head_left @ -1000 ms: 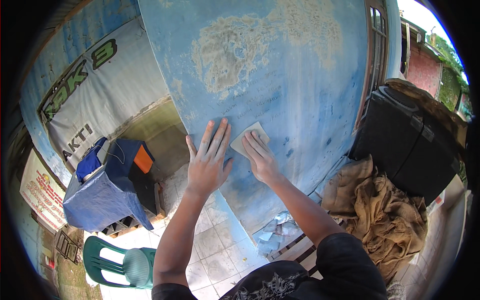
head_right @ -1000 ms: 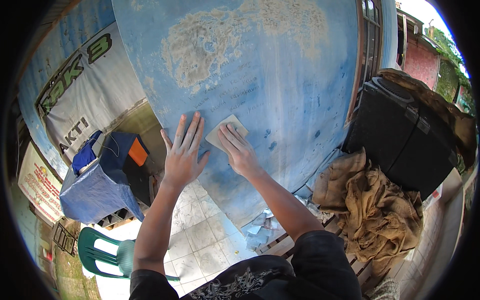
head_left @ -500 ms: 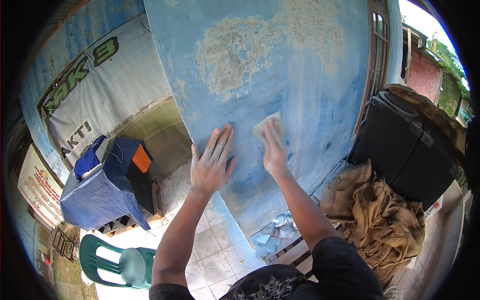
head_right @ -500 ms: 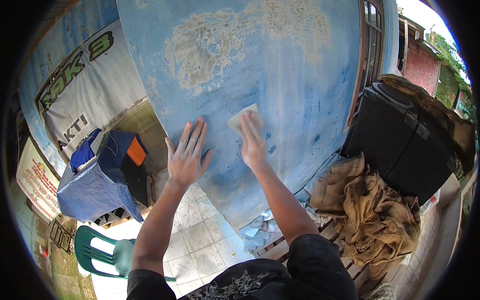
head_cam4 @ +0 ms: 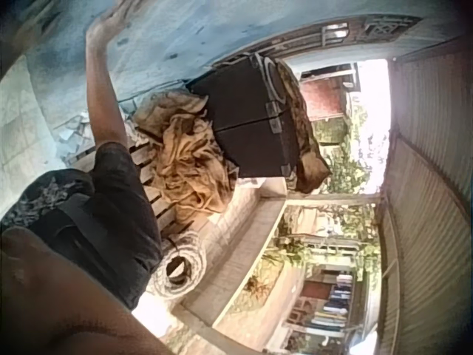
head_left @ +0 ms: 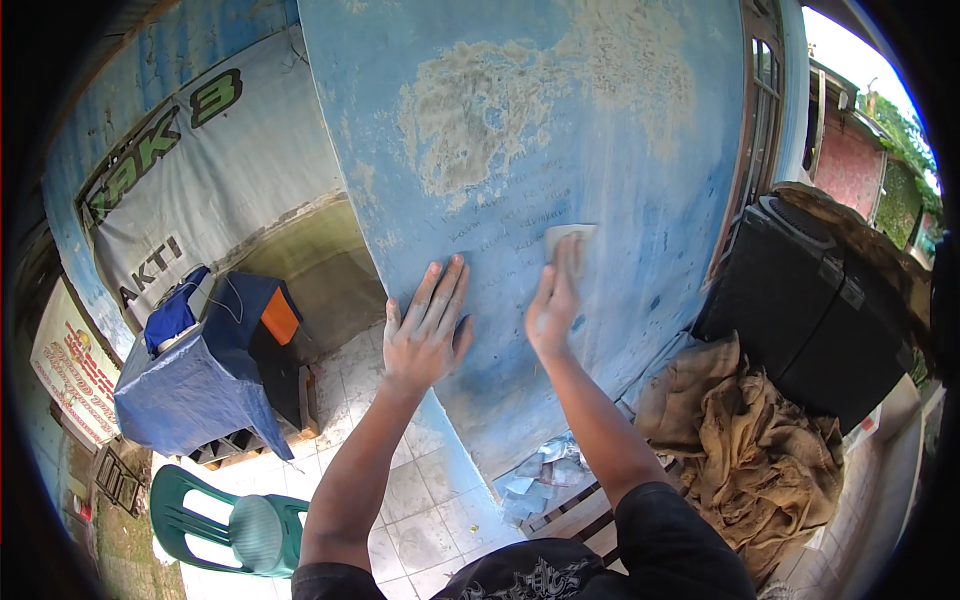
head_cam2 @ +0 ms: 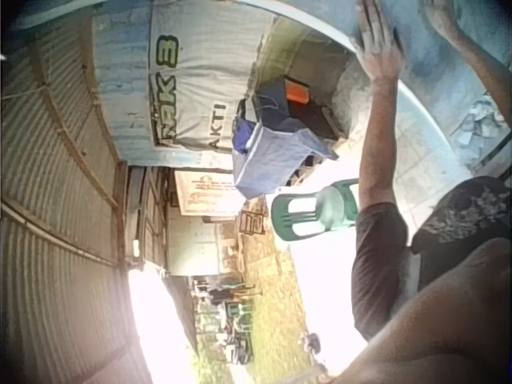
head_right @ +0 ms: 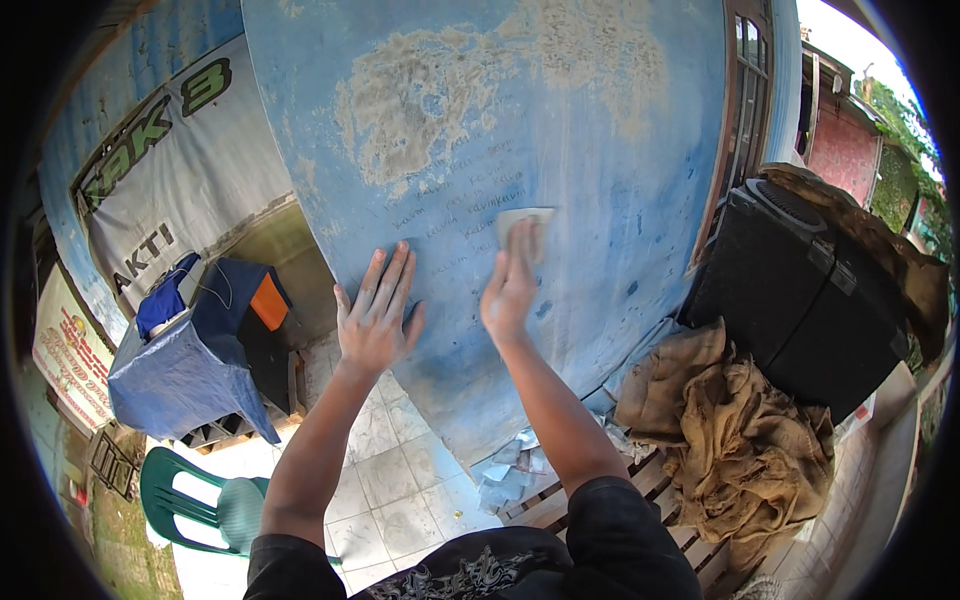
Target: The person sands a blue-painted concrete wall with a piece of sandpaper.
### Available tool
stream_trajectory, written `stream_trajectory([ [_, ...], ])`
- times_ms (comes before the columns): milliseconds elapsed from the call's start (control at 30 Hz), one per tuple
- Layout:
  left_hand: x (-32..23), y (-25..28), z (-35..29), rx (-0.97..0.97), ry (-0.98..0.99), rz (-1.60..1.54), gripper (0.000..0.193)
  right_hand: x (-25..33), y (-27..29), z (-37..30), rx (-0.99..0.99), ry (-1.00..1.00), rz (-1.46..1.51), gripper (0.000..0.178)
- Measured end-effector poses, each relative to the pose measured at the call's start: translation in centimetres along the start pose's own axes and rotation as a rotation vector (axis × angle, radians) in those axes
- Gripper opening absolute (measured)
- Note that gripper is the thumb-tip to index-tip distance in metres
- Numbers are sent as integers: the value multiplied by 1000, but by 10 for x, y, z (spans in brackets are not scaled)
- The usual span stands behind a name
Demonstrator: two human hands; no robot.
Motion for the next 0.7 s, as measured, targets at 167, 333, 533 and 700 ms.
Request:
stream_trajectory([
  [167,3,3,-3,-8,-16,3,74,-14,-5,-15,164,381,35,45],
  [333,-2,1,0,-40,-21,14,72,-33,6,3,-122,-52,-113,49],
  [533,1,2,-3,-60,-12,3,72,-43,10,19,-47,94,-44,42],
  [700,-1,4,-1,-63,-9,-36,72,2,8,-2,-62,131,-58,41],
])
Point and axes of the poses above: each hand's wrist, its own z-axis towards the middle knuckle, its own y-axis out of the back of the hand, x = y × z, the point moved 6 cm from there along z, towards the middle knuckle, and after that the axes turned 13 degrees about -z, right-handed, at the moved point
